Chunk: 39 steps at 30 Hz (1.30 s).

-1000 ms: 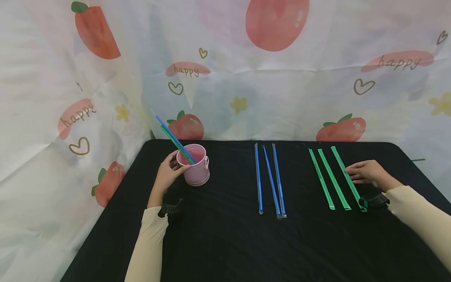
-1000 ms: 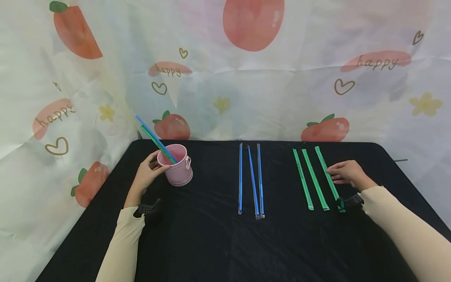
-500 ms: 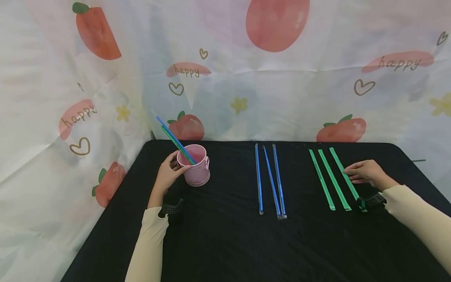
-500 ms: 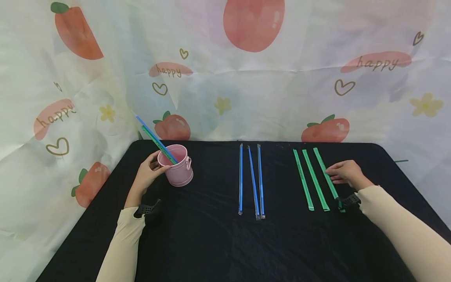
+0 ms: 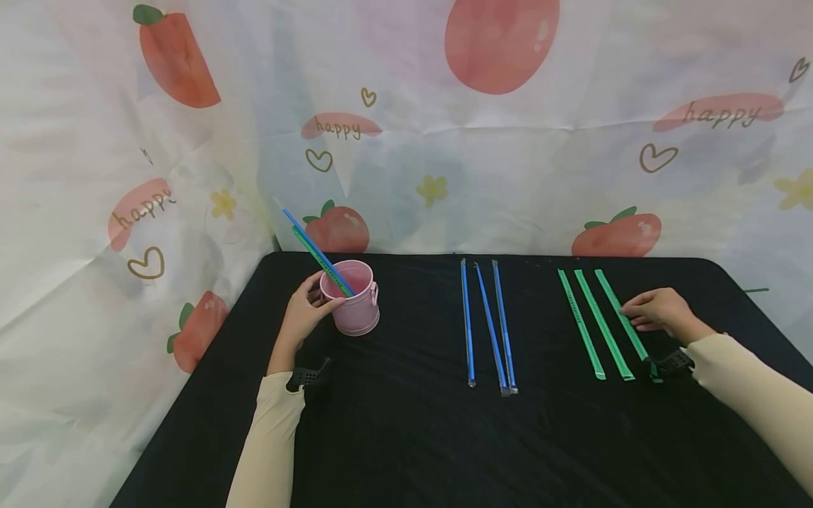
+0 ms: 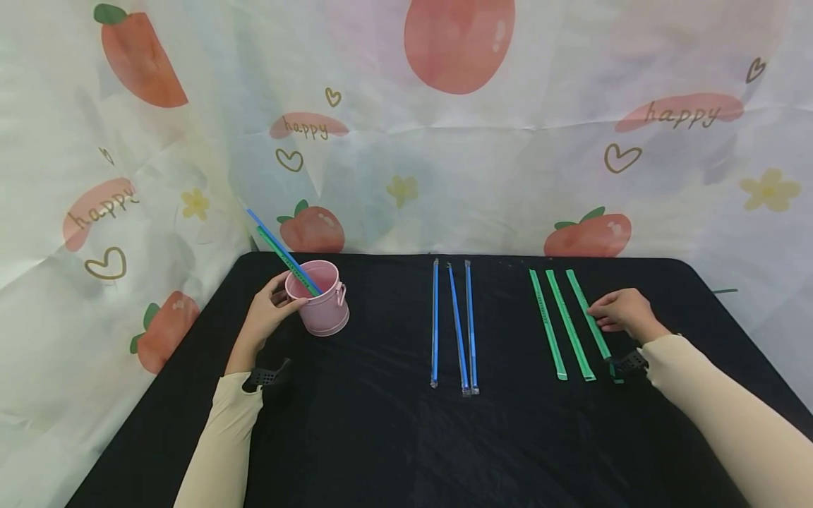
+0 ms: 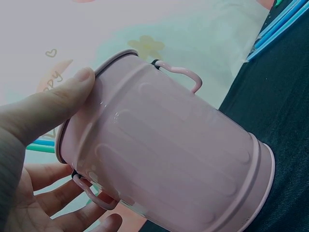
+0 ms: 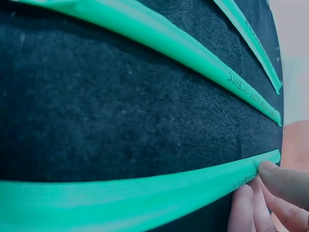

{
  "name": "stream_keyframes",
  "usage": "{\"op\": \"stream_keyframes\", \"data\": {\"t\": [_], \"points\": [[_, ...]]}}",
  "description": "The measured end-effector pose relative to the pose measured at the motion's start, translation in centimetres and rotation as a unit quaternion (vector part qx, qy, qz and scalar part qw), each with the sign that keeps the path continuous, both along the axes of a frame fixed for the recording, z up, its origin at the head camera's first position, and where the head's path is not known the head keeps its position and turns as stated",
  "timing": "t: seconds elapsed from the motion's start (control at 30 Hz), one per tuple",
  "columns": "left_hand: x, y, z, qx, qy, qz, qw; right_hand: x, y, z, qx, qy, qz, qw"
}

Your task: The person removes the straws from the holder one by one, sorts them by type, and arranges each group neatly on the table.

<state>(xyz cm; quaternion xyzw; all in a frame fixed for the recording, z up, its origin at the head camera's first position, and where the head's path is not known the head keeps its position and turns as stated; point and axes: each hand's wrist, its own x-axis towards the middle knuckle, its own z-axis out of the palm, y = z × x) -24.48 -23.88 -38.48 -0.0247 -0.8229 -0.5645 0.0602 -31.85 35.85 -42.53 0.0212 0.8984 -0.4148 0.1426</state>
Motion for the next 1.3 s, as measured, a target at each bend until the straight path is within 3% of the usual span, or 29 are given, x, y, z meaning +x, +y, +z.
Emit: {"op": "stream_keyframes", "data": {"t": [0.43, 0.67, 1.03, 1.3], "points": [[0.1, 0.0, 0.0, -0.005, -0.007, 0.004, 1.0, -0.2, 1.2, 0.4, -0.022, -0.043, 0.032, 0.9983], [0.0, 0.0, 0.0, -0.002, 0.0, 0.0, 1.0, 0.1, 2.1, 0.4, -0.1, -0.05, 0.051, 0.9925], [-0.1, 0.0, 0.0, 0.004, 0.0, -0.001, 1.0, 0.9, 1.9, 1.5, -0.202, 0.068, 0.083, 0.9735], [-0.1, 0.1, -0.1, 0.002, 0.003, -0.001, 1.0, 1.1, -0.6, 3.7, -0.263, 0.148, 0.106, 0.9474]]}}
